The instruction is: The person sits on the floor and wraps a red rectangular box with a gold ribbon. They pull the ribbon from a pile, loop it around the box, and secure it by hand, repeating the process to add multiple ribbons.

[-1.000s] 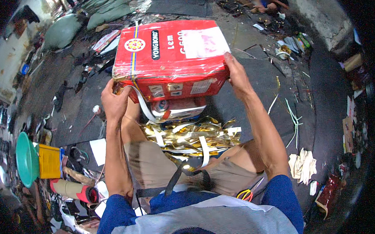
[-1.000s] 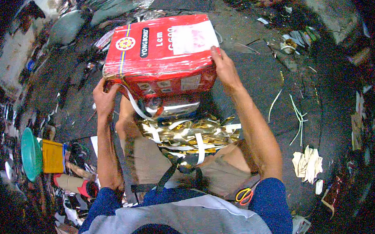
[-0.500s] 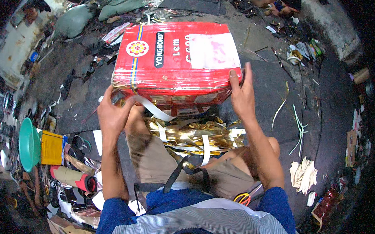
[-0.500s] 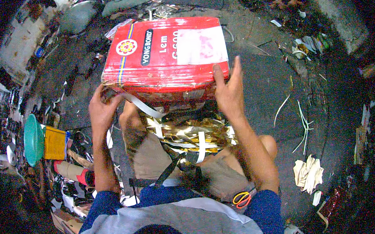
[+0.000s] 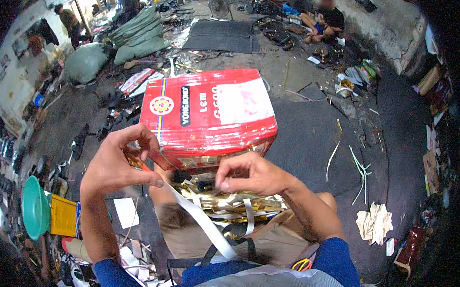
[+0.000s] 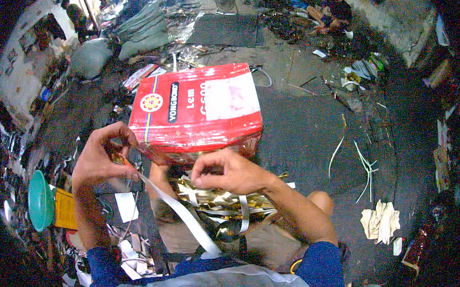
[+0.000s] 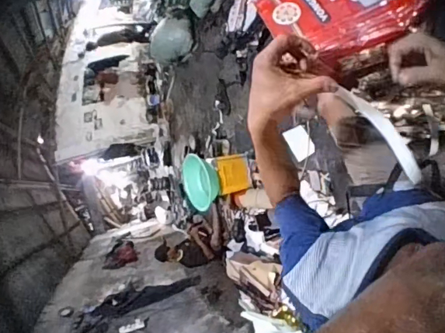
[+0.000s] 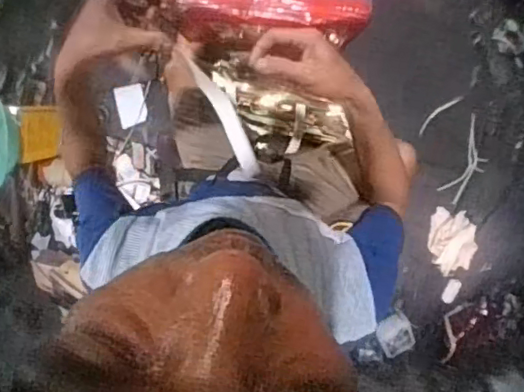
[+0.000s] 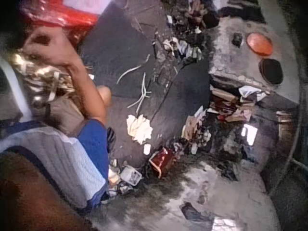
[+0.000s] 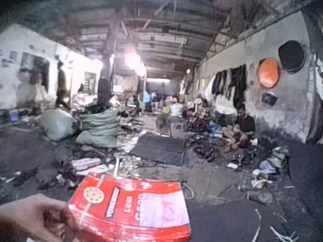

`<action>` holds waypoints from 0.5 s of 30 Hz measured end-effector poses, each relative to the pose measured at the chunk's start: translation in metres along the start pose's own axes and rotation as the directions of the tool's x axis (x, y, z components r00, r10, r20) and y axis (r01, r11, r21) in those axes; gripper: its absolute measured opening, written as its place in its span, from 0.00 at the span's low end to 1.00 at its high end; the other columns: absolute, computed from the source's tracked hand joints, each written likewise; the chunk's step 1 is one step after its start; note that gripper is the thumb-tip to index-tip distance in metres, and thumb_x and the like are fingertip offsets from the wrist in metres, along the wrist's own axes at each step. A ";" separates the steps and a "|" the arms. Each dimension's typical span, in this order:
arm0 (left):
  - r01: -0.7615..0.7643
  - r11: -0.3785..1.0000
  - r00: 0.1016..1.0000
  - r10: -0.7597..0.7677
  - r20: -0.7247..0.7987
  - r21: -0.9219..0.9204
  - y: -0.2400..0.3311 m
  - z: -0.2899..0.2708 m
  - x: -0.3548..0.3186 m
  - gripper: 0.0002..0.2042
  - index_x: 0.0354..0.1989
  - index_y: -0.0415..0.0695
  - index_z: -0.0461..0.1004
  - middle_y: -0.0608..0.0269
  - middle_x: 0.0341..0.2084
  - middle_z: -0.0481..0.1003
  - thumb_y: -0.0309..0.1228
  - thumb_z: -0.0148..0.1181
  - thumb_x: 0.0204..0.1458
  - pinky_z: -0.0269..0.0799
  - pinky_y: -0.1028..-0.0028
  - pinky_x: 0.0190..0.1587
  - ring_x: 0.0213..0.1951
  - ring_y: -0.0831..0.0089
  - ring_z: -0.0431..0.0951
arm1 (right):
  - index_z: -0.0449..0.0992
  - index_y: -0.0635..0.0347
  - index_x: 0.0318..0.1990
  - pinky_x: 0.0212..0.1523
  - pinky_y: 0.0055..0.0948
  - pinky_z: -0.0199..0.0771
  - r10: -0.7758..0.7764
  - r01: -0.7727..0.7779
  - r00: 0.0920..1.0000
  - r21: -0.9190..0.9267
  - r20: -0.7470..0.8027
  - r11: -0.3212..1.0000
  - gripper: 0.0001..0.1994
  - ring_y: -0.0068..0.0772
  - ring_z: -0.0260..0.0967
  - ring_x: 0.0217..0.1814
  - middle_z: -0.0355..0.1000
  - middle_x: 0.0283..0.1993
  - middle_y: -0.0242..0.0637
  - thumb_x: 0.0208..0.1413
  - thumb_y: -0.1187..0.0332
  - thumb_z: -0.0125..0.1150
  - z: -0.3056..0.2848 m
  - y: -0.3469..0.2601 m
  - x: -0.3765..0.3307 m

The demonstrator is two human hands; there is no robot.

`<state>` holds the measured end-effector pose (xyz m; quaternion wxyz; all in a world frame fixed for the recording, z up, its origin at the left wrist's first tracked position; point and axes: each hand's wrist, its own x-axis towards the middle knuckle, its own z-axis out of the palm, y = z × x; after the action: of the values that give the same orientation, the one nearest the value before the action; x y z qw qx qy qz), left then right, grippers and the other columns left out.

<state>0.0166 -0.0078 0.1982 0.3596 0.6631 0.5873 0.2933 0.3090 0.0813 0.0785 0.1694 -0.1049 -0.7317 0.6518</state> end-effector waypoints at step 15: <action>-0.094 0.995 0.988 0.097 0.121 -0.034 -0.053 -0.071 0.084 0.16 0.33 0.44 0.77 0.76 0.29 0.71 0.23 0.75 0.33 0.65 0.80 0.36 0.32 0.84 0.68 | 0.80 0.64 0.50 0.46 0.25 0.76 0.219 -0.220 0.964 0.011 -0.153 0.975 0.16 0.18 0.73 0.45 0.79 0.42 0.29 0.59 0.64 0.72 -0.096 -0.043 0.007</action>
<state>-0.0593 0.0871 0.1920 0.3899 0.7021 0.5274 0.2773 0.3427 0.1670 0.1304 0.1518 -0.2357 -0.7022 0.6544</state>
